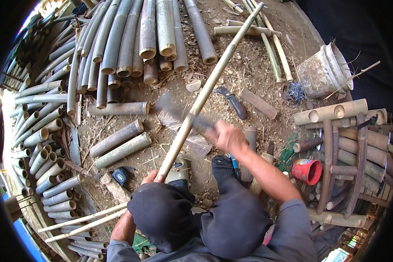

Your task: The person sits on the ground and uses a machete to shave the outer layer off a long bamboo pole. They repeatedly strike the bamboo to remove the green skin, rotating the pole to work on different sides, and place the finished piece aside.

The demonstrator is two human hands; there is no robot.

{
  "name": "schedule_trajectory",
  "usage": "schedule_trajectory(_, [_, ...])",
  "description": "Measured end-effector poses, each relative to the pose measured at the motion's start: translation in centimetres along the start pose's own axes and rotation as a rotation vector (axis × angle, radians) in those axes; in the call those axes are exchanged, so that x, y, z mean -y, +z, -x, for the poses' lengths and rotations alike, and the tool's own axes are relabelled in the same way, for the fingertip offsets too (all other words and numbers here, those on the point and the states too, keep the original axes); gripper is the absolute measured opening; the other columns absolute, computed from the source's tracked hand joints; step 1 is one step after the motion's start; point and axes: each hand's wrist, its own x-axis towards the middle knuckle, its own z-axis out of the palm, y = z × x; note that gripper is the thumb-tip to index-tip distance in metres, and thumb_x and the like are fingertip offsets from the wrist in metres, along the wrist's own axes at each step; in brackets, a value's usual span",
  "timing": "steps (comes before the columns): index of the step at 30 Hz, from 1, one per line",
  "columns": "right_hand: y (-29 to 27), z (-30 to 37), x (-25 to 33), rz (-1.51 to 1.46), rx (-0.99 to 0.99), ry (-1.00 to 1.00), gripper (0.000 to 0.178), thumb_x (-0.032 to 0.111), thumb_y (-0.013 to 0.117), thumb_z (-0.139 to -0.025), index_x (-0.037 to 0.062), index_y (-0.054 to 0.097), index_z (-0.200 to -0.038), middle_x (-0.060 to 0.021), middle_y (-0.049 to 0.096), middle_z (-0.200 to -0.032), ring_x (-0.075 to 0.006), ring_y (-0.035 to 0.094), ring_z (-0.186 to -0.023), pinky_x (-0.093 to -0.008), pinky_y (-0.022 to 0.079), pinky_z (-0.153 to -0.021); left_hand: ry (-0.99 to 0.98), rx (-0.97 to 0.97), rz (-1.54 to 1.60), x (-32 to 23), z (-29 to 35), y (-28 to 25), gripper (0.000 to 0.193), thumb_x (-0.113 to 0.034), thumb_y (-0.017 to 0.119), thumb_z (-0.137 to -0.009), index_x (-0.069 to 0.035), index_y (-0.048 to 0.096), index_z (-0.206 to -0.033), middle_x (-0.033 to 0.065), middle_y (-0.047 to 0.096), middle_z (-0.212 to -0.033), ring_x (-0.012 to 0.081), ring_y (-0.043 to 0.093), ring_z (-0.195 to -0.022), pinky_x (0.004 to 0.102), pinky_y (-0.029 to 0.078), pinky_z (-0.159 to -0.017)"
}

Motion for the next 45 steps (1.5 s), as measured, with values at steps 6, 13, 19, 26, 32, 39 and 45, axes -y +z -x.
schedule_trajectory(6, [0.6, 0.7, 1.8, 0.005, -0.184, -0.668, 0.057, 0.061, 0.040, -0.100, 0.0110, 0.052, -0.075, -0.0020, 0.048, -0.052, -0.0128, 0.044, -0.041, -0.0327, 0.037, -0.032, -0.035, 0.073, 0.056, 1.6, -0.3, -0.5, 0.062, -0.060, 0.042, -0.100, 0.000, 0.058, -0.102, 0.0032, 0.055, -0.075, 0.0130, 0.049, -0.071, 0.0355, 0.044, -0.063])
schedule_trajectory(13, [0.5, 0.9, 0.5, 0.022, 0.159, -0.485, 0.058, 0.061, 0.038, -0.101, 0.0110, 0.053, -0.077, 0.0004, 0.048, -0.052, -0.0123, 0.041, -0.038, -0.0317, 0.036, -0.032, -0.141, 0.087, 0.104, -1.8, 0.4, -0.4, 0.061, -0.058, 0.044, -0.101, 0.001, 0.058, -0.103, 0.0034, 0.056, -0.077, 0.0138, 0.050, -0.074, 0.0353, 0.045, -0.067])
schedule_trajectory(19, [1.5, -0.9, -0.6, -0.104, 0.012, -0.039, 0.061, 0.066, 0.033, -0.099, 0.0132, 0.049, -0.073, 0.0014, 0.044, -0.053, -0.0088, 0.039, -0.038, -0.0286, 0.035, -0.029, 0.005, -0.018, 0.042, -1.3, -0.3, 0.3, 0.054, -0.052, 0.049, -0.101, 0.000, 0.058, -0.104, 0.0090, 0.059, -0.077, 0.0168, 0.053, -0.074, 0.0380, 0.045, -0.067])
schedule_trajectory(26, [1.3, -2.0, -1.6, -0.137, -0.007, 0.213, 0.067, 0.072, 0.026, -0.097, 0.0143, 0.047, -0.070, 0.0009, 0.044, -0.053, -0.0091, 0.037, -0.038, -0.0286, 0.033, -0.028, -0.037, 0.080, 0.053, 1.3, -0.9, -0.7, 0.053, -0.053, 0.044, -0.103, -0.001, 0.056, -0.094, 0.0035, 0.052, -0.073, 0.0134, 0.047, -0.070, 0.0346, 0.041, -0.062])
schedule_trajectory(32, [3.5, -1.5, -2.7, -0.063, -0.071, -0.008, 0.065, 0.070, 0.028, -0.098, 0.0149, 0.047, -0.070, 0.0026, 0.042, -0.053, -0.0075, 0.035, -0.038, -0.0286, 0.033, -0.029, -0.075, 0.048, 0.112, -0.9, -0.4, -0.4, 0.055, -0.053, 0.041, -0.103, -0.002, 0.056, -0.090, 0.0000, 0.051, -0.073, 0.0113, 0.045, -0.069, 0.0324, 0.040, -0.060])
schedule_trajectory(39, [3.4, -0.2, -1.7, 0.005, -0.048, -0.364, 0.061, 0.065, 0.032, -0.100, 0.0130, 0.047, -0.072, 0.0019, 0.042, -0.051, -0.0079, 0.036, -0.038, -0.0280, 0.034, -0.030, -0.243, 0.025, 0.236, -1.6, -0.3, -0.4, 0.060, -0.052, 0.040, -0.104, 0.001, 0.068, -0.101, 0.0050, 0.064, -0.074, 0.0124, 0.058, -0.067, 0.0301, 0.047, -0.061])
schedule_trajectory(45, [3.5, -0.3, -0.5, -0.033, -0.152, -0.671, 0.062, 0.065, 0.033, -0.100, 0.0110, 0.047, -0.073, 0.0017, 0.040, -0.050, -0.0101, 0.035, -0.037, -0.0288, 0.035, -0.031, -0.335, 0.059, 0.324, -0.2, -1.1, -0.5, 0.053, -0.052, 0.047, -0.101, -0.003, 0.068, -0.099, 0.0062, 0.064, -0.075, 0.0143, 0.058, -0.067, 0.0294, 0.047, -0.064])
